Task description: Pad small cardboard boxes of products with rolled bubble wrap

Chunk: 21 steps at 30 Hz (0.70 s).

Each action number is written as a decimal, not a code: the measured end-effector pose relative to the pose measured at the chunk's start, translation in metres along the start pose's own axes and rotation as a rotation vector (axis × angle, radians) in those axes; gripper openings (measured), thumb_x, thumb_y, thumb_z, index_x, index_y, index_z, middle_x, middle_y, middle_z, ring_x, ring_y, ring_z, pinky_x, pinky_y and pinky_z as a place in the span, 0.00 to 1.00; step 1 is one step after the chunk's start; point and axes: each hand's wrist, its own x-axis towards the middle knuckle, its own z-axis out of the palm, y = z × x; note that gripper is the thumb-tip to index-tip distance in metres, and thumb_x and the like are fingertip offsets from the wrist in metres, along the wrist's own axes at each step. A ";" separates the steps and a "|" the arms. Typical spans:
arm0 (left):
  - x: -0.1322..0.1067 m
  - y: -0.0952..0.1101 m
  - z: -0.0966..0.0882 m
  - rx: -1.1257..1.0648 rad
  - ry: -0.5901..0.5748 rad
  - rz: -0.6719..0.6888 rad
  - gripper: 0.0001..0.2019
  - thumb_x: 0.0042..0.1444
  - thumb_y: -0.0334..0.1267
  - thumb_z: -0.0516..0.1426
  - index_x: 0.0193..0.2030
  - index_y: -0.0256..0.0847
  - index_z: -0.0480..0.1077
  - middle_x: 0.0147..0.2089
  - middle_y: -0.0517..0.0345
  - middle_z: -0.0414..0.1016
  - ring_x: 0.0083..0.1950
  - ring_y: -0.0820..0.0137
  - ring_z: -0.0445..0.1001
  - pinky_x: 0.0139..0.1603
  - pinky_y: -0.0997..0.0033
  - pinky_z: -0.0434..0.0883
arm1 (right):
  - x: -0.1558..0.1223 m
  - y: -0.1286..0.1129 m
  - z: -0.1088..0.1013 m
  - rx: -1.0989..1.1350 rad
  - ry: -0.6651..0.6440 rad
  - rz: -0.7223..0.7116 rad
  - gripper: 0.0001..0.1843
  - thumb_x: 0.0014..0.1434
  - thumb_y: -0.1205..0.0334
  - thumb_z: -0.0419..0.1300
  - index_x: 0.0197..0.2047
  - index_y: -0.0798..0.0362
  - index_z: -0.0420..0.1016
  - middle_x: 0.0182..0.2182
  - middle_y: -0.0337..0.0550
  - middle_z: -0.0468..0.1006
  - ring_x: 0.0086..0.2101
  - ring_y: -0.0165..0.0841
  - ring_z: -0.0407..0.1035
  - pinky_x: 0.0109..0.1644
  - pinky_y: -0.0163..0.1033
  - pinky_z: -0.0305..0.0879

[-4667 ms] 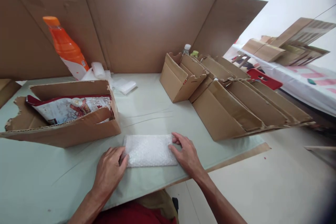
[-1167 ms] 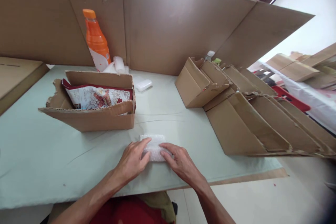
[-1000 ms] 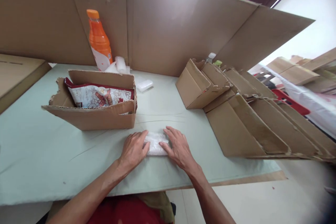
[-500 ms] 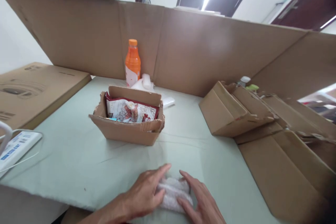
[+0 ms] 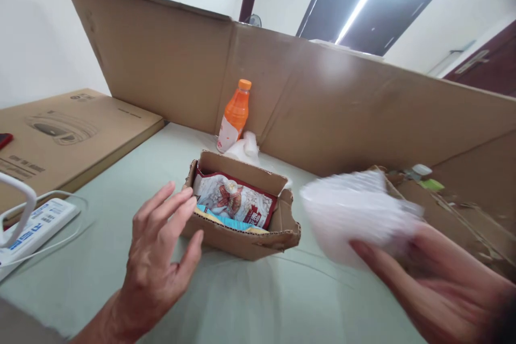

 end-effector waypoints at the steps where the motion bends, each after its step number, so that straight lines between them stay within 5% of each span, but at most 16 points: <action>1: 0.002 -0.006 0.001 0.004 -0.018 -0.004 0.32 0.57 0.22 0.59 0.67 0.41 0.60 0.55 0.46 0.74 0.66 0.54 0.66 0.64 0.48 0.66 | 0.020 -0.014 0.014 -0.005 -0.060 -0.123 0.13 0.59 0.47 0.66 0.43 0.43 0.78 0.33 0.42 0.81 0.29 0.36 0.73 0.29 0.39 0.67; 6: -0.012 -0.018 0.012 -0.082 0.013 -0.005 0.29 0.56 0.19 0.57 0.63 0.41 0.65 0.44 0.53 0.76 0.54 0.60 0.73 0.58 0.53 0.71 | 0.081 -0.068 0.112 -0.208 -0.502 -0.597 0.07 0.60 0.59 0.63 0.30 0.49 0.77 0.26 0.42 0.79 0.31 0.37 0.71 0.38 0.42 0.65; 11: -0.013 -0.022 0.010 -0.144 -0.009 0.005 0.29 0.55 0.18 0.57 0.63 0.42 0.64 0.42 0.54 0.76 0.52 0.61 0.73 0.58 0.53 0.70 | 0.085 -0.081 0.172 -0.478 -0.900 -0.690 0.08 0.51 0.75 0.64 0.24 0.53 0.78 0.23 0.45 0.80 0.27 0.37 0.72 0.32 0.39 0.60; 17: -0.003 -0.026 0.014 -0.183 -0.008 -0.008 0.28 0.55 0.17 0.57 0.62 0.38 0.64 0.44 0.53 0.76 0.54 0.62 0.71 0.58 0.55 0.70 | 0.084 -0.086 0.175 -0.455 -0.954 -0.714 0.09 0.52 0.75 0.62 0.25 0.53 0.77 0.24 0.45 0.80 0.26 0.36 0.73 0.31 0.38 0.61; 21: -0.001 -0.025 0.016 -0.193 -0.005 -0.021 0.27 0.56 0.18 0.56 0.61 0.38 0.64 0.44 0.53 0.75 0.54 0.62 0.71 0.58 0.55 0.70 | 0.082 -0.092 0.153 -0.529 -0.750 -0.775 0.10 0.50 0.74 0.63 0.37 0.56 0.76 0.30 0.50 0.80 0.30 0.41 0.74 0.35 0.42 0.62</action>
